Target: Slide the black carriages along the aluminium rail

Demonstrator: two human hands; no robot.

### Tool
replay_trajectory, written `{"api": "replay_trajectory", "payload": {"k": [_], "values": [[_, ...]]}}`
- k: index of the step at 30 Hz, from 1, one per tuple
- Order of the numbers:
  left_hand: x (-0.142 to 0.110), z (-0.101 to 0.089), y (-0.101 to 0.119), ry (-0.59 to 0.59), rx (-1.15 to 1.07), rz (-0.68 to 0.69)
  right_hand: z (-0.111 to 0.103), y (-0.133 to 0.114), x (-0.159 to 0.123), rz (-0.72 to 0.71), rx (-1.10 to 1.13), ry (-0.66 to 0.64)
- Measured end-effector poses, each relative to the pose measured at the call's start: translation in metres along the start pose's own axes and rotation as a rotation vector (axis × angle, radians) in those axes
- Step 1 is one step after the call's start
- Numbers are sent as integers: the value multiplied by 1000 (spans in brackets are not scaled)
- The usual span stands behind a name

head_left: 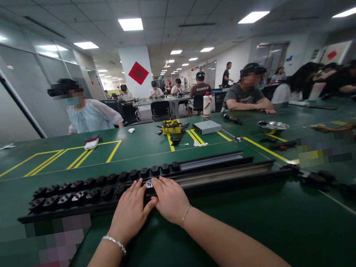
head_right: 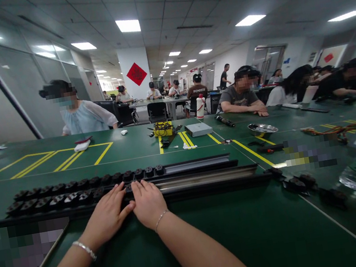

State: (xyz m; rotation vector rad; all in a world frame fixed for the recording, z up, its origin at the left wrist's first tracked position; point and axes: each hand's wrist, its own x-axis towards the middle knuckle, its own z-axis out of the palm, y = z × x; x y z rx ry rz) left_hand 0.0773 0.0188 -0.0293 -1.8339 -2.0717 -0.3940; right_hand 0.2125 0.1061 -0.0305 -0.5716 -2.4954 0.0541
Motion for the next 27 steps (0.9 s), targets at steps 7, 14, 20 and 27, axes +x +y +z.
{"api": "replay_trajectory", "payload": {"k": [7,14,20,27], "values": [[1,0,-2,-29,13,-5,-8,-2,-3,21,18,-44],[2,6,-8,1,12,-7,-7,-6,-14,93,-47,-38],[2,7,-8,23,28,10,-11,-6,-15,71,-51,-58],[-1,12,-5,95,44,5,-12,-6,-15,75,-54,-64]]}}
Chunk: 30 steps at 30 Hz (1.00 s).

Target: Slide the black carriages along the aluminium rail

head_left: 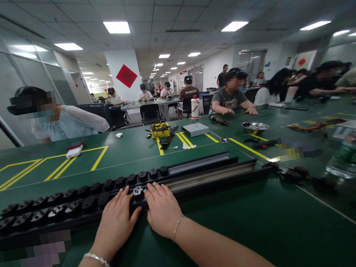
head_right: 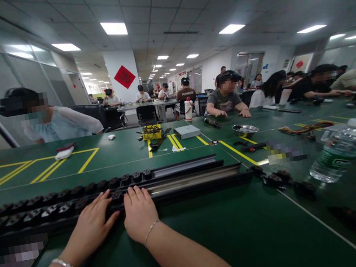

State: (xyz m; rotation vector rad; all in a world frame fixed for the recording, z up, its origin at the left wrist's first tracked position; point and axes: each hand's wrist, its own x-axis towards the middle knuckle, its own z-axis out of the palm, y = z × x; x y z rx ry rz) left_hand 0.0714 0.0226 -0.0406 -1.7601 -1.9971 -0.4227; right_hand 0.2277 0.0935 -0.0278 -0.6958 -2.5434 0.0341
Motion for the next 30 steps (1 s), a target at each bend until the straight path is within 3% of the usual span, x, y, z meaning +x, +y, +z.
{"api": "replay_trajectory", "payload": {"k": [11,17,30], "values": [[0,1,-1,-16,-2,-28,-14,16,-10,74,-39,-15],[2,-4,1,-42,46,-12,-18,31,-22,38,-45,-20],[3,-6,-1,-78,16,-20,-18,28,-22,65,-34,-19]]}}
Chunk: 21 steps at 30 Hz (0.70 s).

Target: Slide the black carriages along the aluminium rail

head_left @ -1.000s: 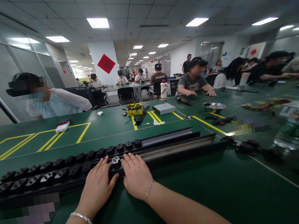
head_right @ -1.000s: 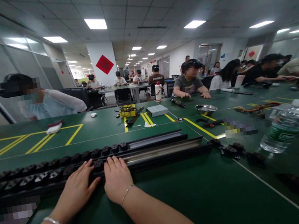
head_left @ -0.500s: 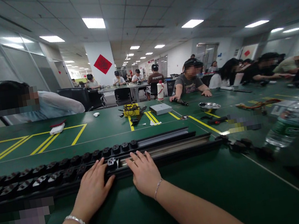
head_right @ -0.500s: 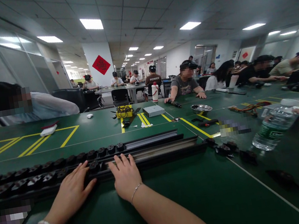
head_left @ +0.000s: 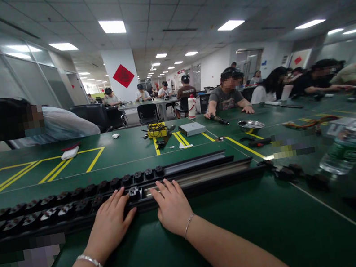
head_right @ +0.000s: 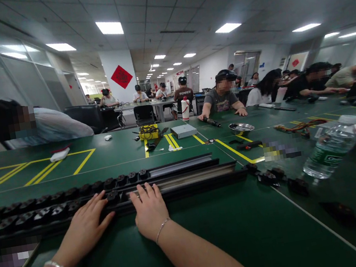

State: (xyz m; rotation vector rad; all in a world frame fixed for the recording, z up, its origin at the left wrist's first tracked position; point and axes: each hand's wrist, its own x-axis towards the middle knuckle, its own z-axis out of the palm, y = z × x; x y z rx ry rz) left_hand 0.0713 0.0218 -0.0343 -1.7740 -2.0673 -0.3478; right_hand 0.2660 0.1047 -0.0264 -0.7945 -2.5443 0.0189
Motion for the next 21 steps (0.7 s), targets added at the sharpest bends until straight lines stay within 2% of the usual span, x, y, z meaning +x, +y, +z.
{"api": "replay_trajectory", "payload": {"k": [15,21], "values": [[1,-5,-1,-62,-40,15,0,0,0,1,17,14],[2,-5,1,-39,-61,10,-1,-1,0,8,6,8]]}}
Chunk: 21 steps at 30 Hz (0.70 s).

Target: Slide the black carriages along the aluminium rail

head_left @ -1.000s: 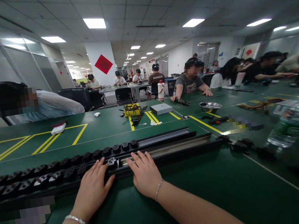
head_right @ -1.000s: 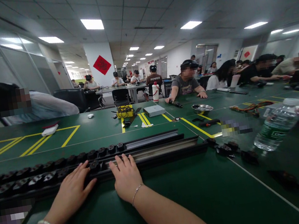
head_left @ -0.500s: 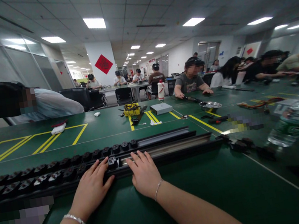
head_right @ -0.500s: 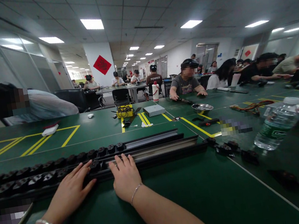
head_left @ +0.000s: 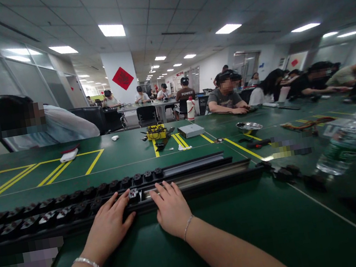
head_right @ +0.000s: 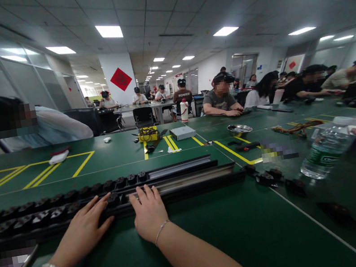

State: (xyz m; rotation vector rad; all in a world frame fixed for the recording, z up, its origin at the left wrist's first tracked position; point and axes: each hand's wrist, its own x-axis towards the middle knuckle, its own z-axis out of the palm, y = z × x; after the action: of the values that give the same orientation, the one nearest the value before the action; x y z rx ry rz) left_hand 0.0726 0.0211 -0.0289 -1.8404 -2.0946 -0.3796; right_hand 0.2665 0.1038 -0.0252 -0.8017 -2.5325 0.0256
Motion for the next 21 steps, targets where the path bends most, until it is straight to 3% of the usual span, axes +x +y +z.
{"api": "replay_trajectory", "payload": {"k": [21], "values": [[-1,2,0,-13,46,2,2,1,0,-18,13,13]]}}
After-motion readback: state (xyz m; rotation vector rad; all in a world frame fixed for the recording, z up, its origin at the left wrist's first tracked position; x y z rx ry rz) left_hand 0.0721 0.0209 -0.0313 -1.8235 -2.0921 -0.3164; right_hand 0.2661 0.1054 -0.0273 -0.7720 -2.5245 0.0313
